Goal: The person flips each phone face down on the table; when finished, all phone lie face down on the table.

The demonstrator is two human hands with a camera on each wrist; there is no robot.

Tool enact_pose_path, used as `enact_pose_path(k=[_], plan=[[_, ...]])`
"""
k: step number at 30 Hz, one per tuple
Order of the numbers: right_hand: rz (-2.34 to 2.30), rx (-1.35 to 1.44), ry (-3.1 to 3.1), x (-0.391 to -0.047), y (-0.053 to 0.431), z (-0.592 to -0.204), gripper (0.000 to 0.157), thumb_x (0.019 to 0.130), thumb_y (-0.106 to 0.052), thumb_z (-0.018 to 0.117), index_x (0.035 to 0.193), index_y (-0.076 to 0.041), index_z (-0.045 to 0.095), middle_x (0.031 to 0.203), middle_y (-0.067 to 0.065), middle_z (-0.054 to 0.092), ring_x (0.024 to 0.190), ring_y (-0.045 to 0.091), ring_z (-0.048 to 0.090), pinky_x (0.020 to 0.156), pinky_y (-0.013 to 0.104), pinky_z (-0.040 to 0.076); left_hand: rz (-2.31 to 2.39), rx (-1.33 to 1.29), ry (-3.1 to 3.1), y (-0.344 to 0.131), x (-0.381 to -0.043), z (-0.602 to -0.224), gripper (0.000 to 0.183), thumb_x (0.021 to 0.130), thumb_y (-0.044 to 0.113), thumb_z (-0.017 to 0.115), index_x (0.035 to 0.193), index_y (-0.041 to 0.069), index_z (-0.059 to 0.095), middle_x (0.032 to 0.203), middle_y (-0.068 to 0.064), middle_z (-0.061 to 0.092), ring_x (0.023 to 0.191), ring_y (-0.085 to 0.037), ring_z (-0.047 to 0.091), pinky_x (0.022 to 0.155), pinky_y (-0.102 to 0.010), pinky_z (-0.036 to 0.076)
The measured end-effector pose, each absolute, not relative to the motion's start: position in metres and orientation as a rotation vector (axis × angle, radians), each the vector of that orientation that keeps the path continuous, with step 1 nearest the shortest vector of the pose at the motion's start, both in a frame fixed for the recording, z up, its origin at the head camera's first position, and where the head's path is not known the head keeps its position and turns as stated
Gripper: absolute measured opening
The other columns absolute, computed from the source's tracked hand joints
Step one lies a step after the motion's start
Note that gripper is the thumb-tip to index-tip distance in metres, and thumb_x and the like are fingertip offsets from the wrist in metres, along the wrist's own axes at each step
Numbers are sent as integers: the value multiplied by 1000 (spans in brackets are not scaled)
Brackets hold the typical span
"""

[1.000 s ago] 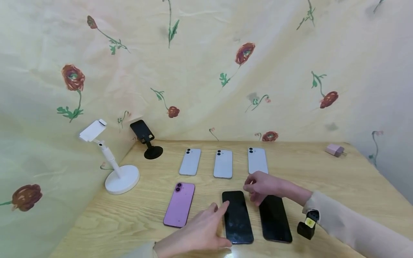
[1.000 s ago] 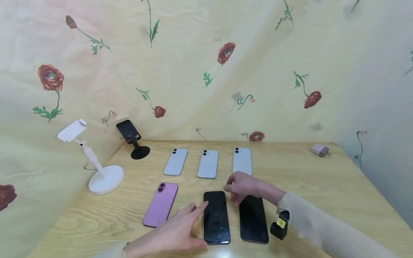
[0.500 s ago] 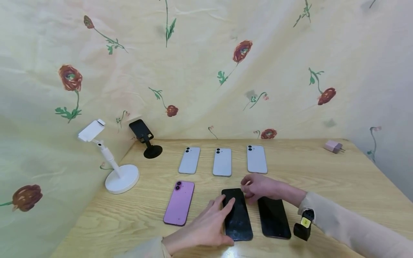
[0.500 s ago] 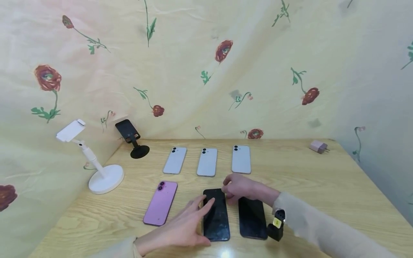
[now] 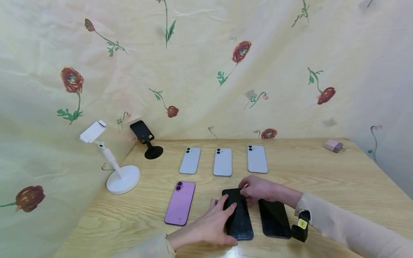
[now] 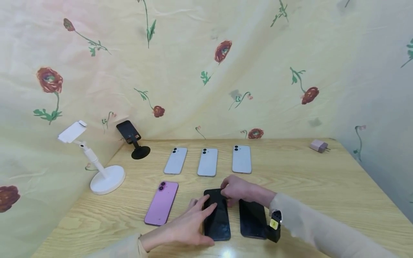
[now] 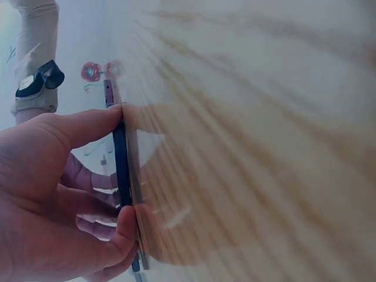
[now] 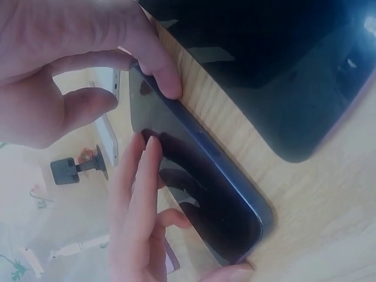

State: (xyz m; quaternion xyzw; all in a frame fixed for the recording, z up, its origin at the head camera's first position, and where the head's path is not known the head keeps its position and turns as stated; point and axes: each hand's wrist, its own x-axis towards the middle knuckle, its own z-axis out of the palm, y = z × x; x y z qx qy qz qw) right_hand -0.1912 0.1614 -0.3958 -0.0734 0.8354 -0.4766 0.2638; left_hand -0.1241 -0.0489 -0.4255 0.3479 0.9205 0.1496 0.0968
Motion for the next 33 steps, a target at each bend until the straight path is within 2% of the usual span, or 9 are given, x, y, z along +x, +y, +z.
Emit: enact_pose_path(k=[16, 25, 33], plan=[[-1285, -157, 2322, -186, 154, -399, 23, 90, 7, 48, 112, 10, 56, 87, 15, 59, 61, 21, 60, 59, 33, 55, 464, 1020, 2685, -49, -126, -427, 92, 80, 47, 82, 153, 10, 41, 158, -20, 23, 125, -34, 35, 95, -36, 44], [-1379, -132, 2290, -183, 155, -399, 28, 89, 7, 46, 116, 10, 52, 82, 15, 62, 60, 21, 58, 56, 31, 52, 479, 1064, 2724, -52, -123, -425, 95, 77, 44, 85, 152, 7, 39, 156, -22, 27, 123, -36, 39, 91, -35, 47], [-1440, -114, 2234, -182, 156, -394, 33, 89, 9, 44, 121, 11, 49, 82, 16, 63, 60, 20, 58, 58, 30, 52, 453, 1048, 2736, -53, -121, -420, 98, 75, 43, 86, 153, 7, 39, 156, -22, 29, 124, -33, 40, 92, -33, 47]])
